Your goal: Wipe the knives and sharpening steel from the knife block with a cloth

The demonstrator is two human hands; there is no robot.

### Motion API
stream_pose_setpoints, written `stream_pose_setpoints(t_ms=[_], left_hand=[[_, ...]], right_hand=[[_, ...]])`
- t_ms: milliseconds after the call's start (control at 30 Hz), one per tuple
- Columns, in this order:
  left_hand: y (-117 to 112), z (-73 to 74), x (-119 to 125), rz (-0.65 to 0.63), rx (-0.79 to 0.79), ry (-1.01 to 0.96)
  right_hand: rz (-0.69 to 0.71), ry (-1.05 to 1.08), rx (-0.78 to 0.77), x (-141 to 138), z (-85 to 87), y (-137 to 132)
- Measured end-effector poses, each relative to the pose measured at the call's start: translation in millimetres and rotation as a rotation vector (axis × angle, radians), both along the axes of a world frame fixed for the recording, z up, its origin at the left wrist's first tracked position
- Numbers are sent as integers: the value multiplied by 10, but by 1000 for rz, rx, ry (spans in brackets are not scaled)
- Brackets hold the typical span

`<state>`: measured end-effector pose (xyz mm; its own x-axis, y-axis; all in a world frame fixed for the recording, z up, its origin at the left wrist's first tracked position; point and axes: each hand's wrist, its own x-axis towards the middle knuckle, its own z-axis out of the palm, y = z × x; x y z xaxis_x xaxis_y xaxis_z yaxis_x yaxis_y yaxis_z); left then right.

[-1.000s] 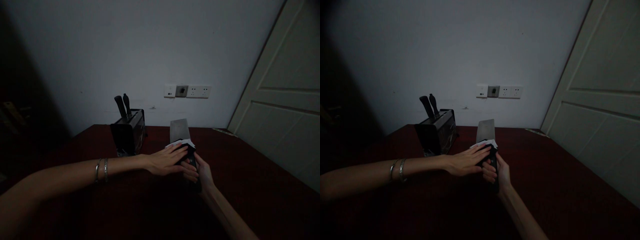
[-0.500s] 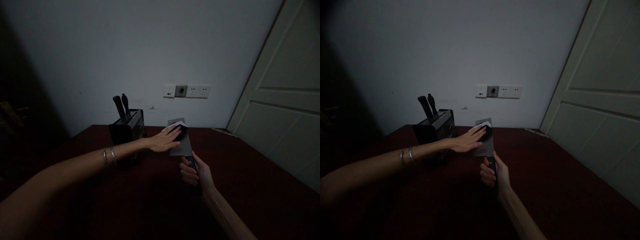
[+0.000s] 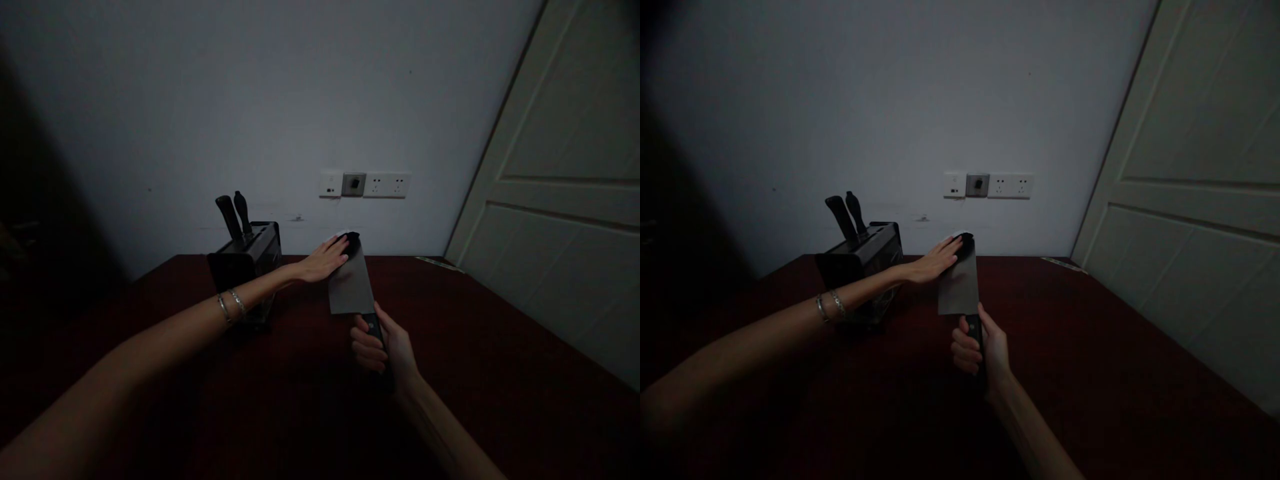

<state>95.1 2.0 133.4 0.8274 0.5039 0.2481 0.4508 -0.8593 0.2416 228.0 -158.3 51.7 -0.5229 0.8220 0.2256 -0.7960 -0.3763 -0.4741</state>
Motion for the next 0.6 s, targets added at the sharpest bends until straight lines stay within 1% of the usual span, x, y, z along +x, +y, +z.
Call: stream_pose_setpoints(t_ms=[167,367,500,600], left_hand=[[68,-28,31,-7,-43,-181],[157,-23,-14,8,-139,-382],[178,-60,-9,59,-172,-519],[178,-54,47,118,-155,-629]], right_hand=[[-22,-22,7,-3,8,3],[24,-30,15,20,-54,57],[57,-31,-9,21,-56,67],[58,-38,-16,17,-46,62]])
